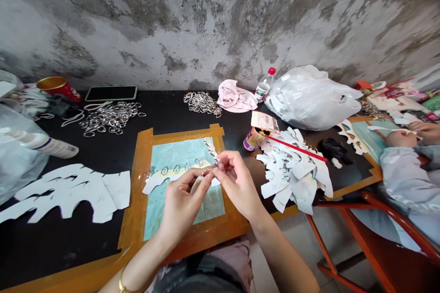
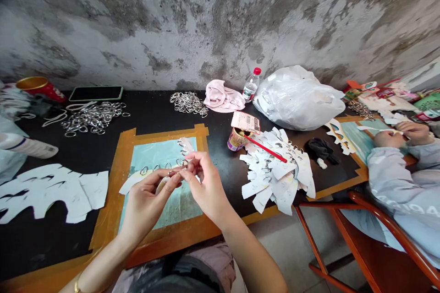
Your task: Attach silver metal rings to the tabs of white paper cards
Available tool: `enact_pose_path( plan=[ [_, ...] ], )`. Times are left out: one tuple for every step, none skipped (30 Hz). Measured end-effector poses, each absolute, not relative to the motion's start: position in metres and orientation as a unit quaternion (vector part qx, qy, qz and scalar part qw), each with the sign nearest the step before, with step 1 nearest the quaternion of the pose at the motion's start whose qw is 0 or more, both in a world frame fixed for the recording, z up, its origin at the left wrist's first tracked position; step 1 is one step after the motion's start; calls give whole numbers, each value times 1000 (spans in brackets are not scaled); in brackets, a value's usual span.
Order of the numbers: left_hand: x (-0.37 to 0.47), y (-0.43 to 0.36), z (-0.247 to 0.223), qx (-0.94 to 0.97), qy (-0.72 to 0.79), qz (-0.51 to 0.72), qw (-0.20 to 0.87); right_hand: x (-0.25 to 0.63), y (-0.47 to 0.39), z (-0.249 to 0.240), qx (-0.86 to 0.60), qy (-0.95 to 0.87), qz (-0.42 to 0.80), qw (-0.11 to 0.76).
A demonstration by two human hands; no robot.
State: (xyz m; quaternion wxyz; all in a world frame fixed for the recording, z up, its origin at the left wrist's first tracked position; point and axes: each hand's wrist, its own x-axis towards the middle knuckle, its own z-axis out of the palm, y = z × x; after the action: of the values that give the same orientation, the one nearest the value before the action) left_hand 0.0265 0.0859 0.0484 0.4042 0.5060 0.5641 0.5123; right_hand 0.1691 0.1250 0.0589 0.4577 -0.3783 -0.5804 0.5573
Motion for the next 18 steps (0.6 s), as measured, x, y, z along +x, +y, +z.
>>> enact_pose_path(
  plan=[
    [26, 88, 48, 501, 566, 512, 408, 170, 127, 58, -365, -574, 581, 448],
    [25, 90, 47, 494, 566, 515, 413, 171, 128, 58, -350, -568, 604, 435],
    [24, 91, 47, 486, 564, 521, 417, 172, 129, 58, -335, -564, 624, 424],
    [23, 92, 46, 479, 560, 530, 419, 172, 129, 58, -323, -561, 638, 418],
    [23, 92, 44, 476, 557, 537, 417, 172, 130, 58, -314, -558, 645, 416],
    [23, 93, 43, 476, 556, 542, 413, 172, 130, 59, -312, -557, 647, 416],
    [24, 93, 41, 478, 556, 545, 407, 171, 129, 58, -316, -556, 645, 419],
    [24, 93, 39, 480, 557, 546, 401, 170, 129, 58, -325, -556, 638, 423],
    [24, 94, 38, 483, 561, 544, 396, 169, 128, 57, -340, -557, 622, 432],
    [23, 95, 36, 489, 568, 535, 391, 168, 127, 56, -363, -563, 593, 447],
    [22, 96, 34, 498, 576, 520, 386, 168, 127, 54, -390, -573, 551, 465],
    [21, 97, 33, 511, 585, 501, 382, 169, 126, 53, -418, -589, 496, 482],
    [19, 98, 32, 526, 592, 479, 378, 170, 125, 53, -442, -609, 434, 496],
    [17, 99, 31, 541, 596, 456, 380, 172, 124, 52, -456, -636, 370, 500],
    [15, 100, 30, 553, 594, 438, 386, 176, 122, 52, -457, -671, 313, 493],
    [13, 101, 28, 560, 591, 421, 400, 180, 121, 51, -445, -713, 264, 472],
    [12, 102, 25, 568, 584, 401, 420, 185, 119, 50, -426, -756, 232, 441],
    [12, 103, 23, 580, 568, 379, 443, 191, 117, 48, -401, -791, 219, 406]
  ],
)
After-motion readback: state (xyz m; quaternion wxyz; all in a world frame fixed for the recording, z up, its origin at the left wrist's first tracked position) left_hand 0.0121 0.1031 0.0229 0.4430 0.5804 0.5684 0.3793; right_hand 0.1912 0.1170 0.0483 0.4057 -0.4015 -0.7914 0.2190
